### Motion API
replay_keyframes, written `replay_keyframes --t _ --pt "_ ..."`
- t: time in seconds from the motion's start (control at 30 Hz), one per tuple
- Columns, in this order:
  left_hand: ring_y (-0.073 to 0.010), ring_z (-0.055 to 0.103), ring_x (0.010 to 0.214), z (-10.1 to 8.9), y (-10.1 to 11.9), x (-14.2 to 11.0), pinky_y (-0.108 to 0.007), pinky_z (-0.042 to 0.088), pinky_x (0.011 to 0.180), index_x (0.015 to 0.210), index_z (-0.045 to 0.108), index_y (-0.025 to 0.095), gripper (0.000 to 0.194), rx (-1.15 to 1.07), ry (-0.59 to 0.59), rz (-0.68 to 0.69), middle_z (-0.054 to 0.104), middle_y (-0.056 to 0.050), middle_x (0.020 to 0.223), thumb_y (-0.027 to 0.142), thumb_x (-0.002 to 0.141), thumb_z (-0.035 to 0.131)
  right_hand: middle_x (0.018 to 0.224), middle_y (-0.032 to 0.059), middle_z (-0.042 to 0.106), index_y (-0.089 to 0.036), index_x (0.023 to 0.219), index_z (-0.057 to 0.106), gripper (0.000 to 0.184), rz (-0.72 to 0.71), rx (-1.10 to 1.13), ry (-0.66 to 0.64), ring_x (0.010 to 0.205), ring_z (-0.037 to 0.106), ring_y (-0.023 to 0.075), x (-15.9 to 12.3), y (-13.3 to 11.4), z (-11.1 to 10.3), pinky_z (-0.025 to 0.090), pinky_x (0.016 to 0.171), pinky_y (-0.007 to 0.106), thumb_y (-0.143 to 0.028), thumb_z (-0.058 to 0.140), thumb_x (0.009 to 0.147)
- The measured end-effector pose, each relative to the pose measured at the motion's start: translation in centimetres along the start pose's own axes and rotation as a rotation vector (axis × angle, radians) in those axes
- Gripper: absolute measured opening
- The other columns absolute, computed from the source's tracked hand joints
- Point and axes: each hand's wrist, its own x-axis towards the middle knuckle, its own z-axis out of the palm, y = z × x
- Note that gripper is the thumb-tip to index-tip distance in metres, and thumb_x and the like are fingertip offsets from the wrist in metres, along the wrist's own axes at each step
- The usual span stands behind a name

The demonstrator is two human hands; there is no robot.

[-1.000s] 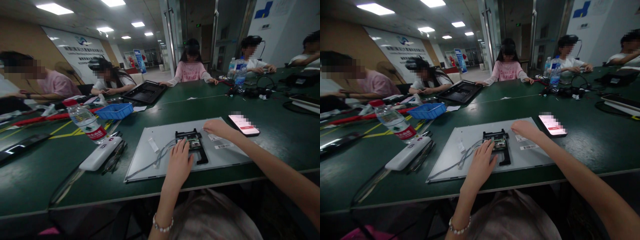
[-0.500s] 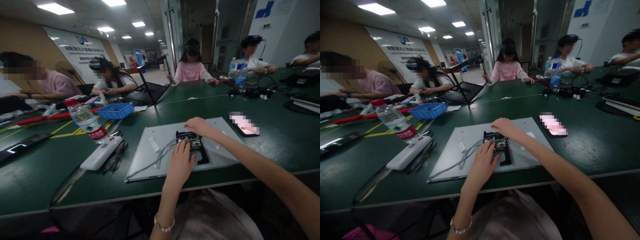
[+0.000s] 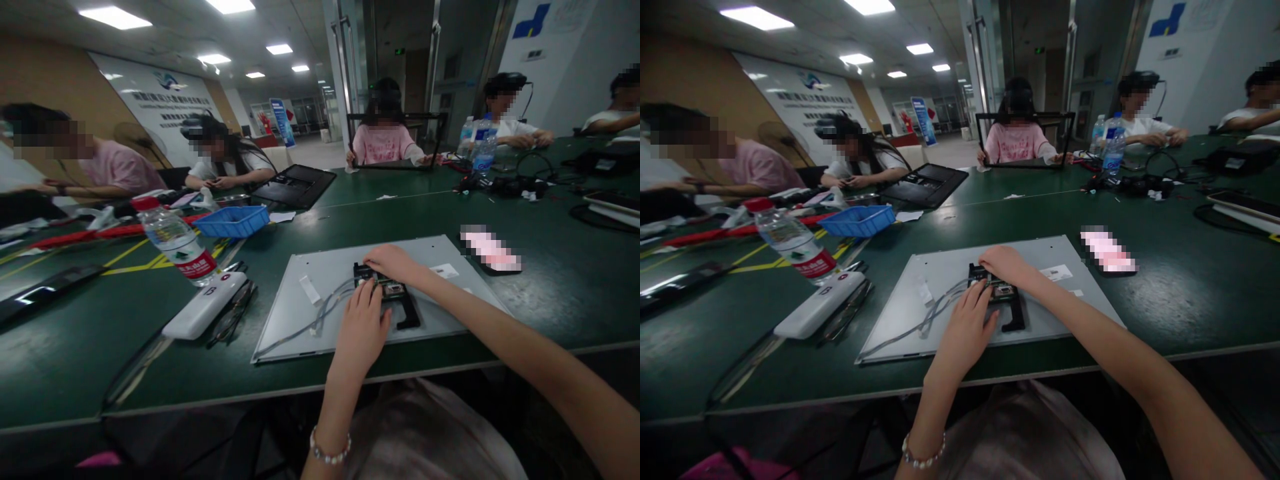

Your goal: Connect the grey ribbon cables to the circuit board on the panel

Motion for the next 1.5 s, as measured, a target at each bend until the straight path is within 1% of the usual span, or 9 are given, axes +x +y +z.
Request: replay_keyframes --t 0.33,0.5,0.77,0.93,1.03,1.17,1.3,1.4,1.5 --pt "-0.0265 0.037 0.132 0.0 0.0 0.0 -0.044 0.035 0.108 0.129 0.044 0.014 0.04 0.002 -0.004 0.002 0.043 -0.014 0.141 0.026 0.091 0.047 0.096 0.0068 0.073 -0.021 0.1 0.073 0.022 -0.004 0.11 0.029 0.094 0.064 0.0192 0.0 0.3 0.6 0.045 0.083 0.027 -0.019 0.055 0.087" --pt "-0.0263 0.038 0.132 0.0 0.0 0.0 -0.044 0.035 0.108 0.129 0.043 0.014 0.04 0.008 0.001 0.008 0.043 -0.014 0.141 0.026 0.091 0.046 0.101 0.0076 0.072 -0.019 0.099 0.073 0.021 -0.024 0.125 0.034 0.098 0.063 0.019 0.2 0.8 1.2 0.045 0.085 0.027 -0.019 0.054 0.088" --pt "-0.0266 0.038 0.132 0.2 -0.1 0.0 -0.045 0.037 0.107 0.13 0.043 0.014 0.04 0.009 0.011 0.014 0.043 -0.014 0.141 0.025 0.092 0.045 0.099 0.0073 0.072 -0.019 0.095 0.073 0.02 -0.01 0.154 0.085 0.096 0.064 0.0187 0.3 0.9 1.6 0.045 0.085 0.027 -0.02 0.055 0.088" --pt "-0.0263 0.039 0.132 0.1 -0.1 0.0 -0.045 0.036 0.107 0.129 0.044 0.014 0.039 0.01 0.009 0.013 0.043 -0.014 0.141 0.025 0.091 0.045 0.101 0.0078 0.072 -0.017 0.099 0.072 0.021 -0.042 0.193 0.059 0.097 0.064 0.0186 0.1 0.9 1.4 0.045 0.087 0.027 -0.018 0.055 0.086" --pt "-0.0262 0.039 0.131 0.1 -0.1 0.0 -0.045 0.036 0.107 0.13 0.043 0.015 0.04 0.014 0.016 0.013 0.043 -0.014 0.141 0.025 0.091 0.045 0.106 0.0085 0.071 -0.016 0.104 0.07 0.024 -0.019 0.19 0.048 0.101 0.063 0.0196 0.1 0.9 1.1 0.044 0.089 0.028 -0.018 0.055 0.086" --pt "-0.0264 0.039 0.131 0.0 0.0 0.0 -0.046 0.036 0.107 0.131 0.042 0.015 0.042 0.016 0.01 0.003 0.044 -0.013 0.14 0.025 0.091 0.045 0.11 0.009 0.069 -0.015 0.107 0.069 0.026 -0.003 0.163 0.063 0.104 0.061 0.0203 -0.4 1.5 -0.2 0.043 0.093 0.029 -0.02 0.054 0.087" --pt "-0.0262 0.035 0.134 -0.1 0.0 0.0 -0.045 0.033 0.109 0.132 0.042 0.015 0.042 0.007 -0.008 0.003 0.042 -0.012 0.143 0.025 0.091 0.046 0.11 0.009 0.069 -0.016 0.107 0.068 0.027 0.002 0.12 0.072 0.102 0.062 0.0212 -2.5 3.2 -2.4 0.044 0.092 0.032 -0.023 0.052 0.088" --pt "-0.0264 0.034 0.135 -0.1 0.0 0.0 -0.046 0.032 0.11 0.131 0.043 0.015 0.042 -0.002 -0.007 -0.001 0.041 -0.012 0.144 0.026 0.091 0.047 0.109 0.0092 0.069 -0.016 0.107 0.068 0.028 0.05 0.075 0.046 0.103 0.062 0.0225 -5.6 5.2 -3.8 0.044 0.093 0.035 -0.026 0.051 0.088" --pt "-0.0265 0.034 0.135 0.1 -0.1 0.0 -0.047 0.032 0.11 0.131 0.043 0.016 0.041 -0.007 0.002 0.002 0.041 -0.012 0.144 0.026 0.091 0.047 0.114 0.0095 0.067 -0.017 0.111 0.066 0.031 0.104 0.037 0.038 0.108 0.06 0.024 -9.4 7.0 -4.4 0.044 0.094 0.038 -0.03 0.049 0.09"
